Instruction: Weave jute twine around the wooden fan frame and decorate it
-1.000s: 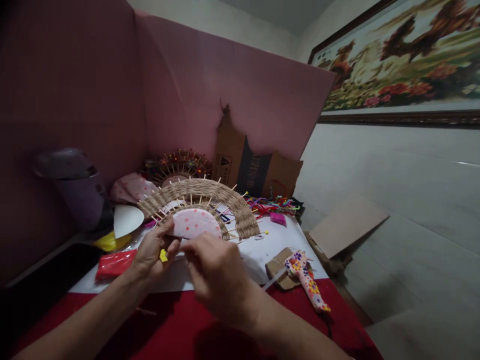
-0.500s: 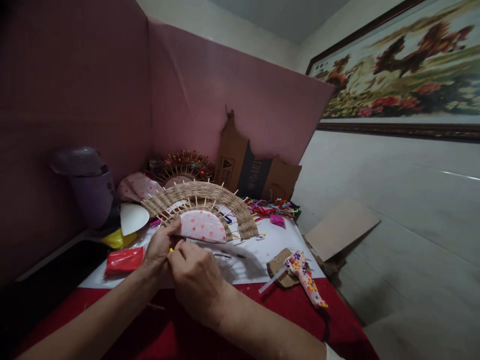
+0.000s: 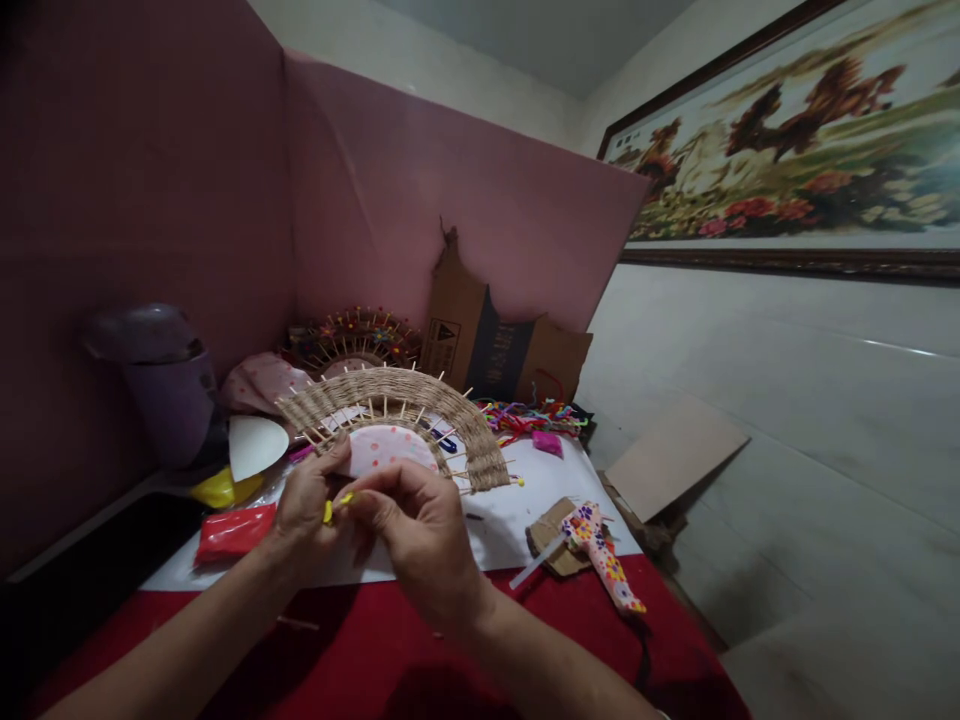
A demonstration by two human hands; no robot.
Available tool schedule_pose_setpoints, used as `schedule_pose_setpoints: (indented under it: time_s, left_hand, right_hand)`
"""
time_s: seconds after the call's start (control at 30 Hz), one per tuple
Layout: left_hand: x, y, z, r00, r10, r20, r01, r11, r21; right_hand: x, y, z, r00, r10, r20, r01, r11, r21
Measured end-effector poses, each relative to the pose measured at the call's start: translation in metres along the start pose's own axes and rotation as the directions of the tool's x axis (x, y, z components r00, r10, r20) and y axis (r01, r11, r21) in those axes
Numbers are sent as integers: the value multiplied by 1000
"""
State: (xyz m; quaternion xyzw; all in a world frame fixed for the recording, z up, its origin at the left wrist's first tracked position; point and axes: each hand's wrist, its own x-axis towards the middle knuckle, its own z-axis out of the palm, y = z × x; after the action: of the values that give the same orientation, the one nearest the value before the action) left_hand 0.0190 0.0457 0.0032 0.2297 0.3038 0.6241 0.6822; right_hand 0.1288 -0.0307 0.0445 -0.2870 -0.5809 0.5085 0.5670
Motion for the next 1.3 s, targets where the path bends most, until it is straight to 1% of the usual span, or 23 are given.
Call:
schedule_pose_setpoints:
  time_s: [0.07,0.13,0.3,0.47,0.57,0.63,0.8,0.9,1.0,1.1,1.17,1.23,1.3]
  left_hand:
    - [-2,1,2,999,41,5,-41,998,56]
    - [-4,3,4,998,57,11,-58,994,88]
    - [-6,7,8,997,65,36,-69,993,93]
    - [-4,5,8,997,54,56,-58,996,70]
    - [-3,4,7,997,48,53,-52,996,74]
    - [-3,3,7,998,47,49,-50,996,78]
    - [-5,3,9,998,32,49,-37,995,98]
    - [-5,3,8,999,2,46,-7,994,108]
    - [-5,3,6,999,-20,45,15,995,101]
    - [-4,4,5,998,-28,55,22,994,111]
    - [-5,4,6,998,-30,51,24,994,103]
    - [-5,5,8,999,-27,37,24,997,75]
    - [-5,6,9,999,-21,28,19,998,59]
  right_hand:
    - [4,0,-13,998,56,22,-58,995,77]
    - [7,0,-26,996,85,30,-88,989,122]
    - [9,-5,-48,997,79,-3,-77,980,185]
    - [11,-2,-59,997,82,-14,-77,974,212]
    - [11,4,-61,997,83,-1,-81,972,221]
    - [10,8,-59,994,110,5,-108,970,217]
    - [8,12,-45,992,127,-3,-127,991,39]
    - [8,12,-36,992,125,-3,-125,992,-31]
    - [7,13,-32,993,113,16,-111,989,-95]
    - [6,15,-32,992,100,70,-89,984,-155]
    - [4,13,-34,993,83,80,-64,975,-214]
    - [4,7,-39,998,42,44,-28,961,-275]
    - [7,-5,-47,998,-41,-38,27,949,-314]
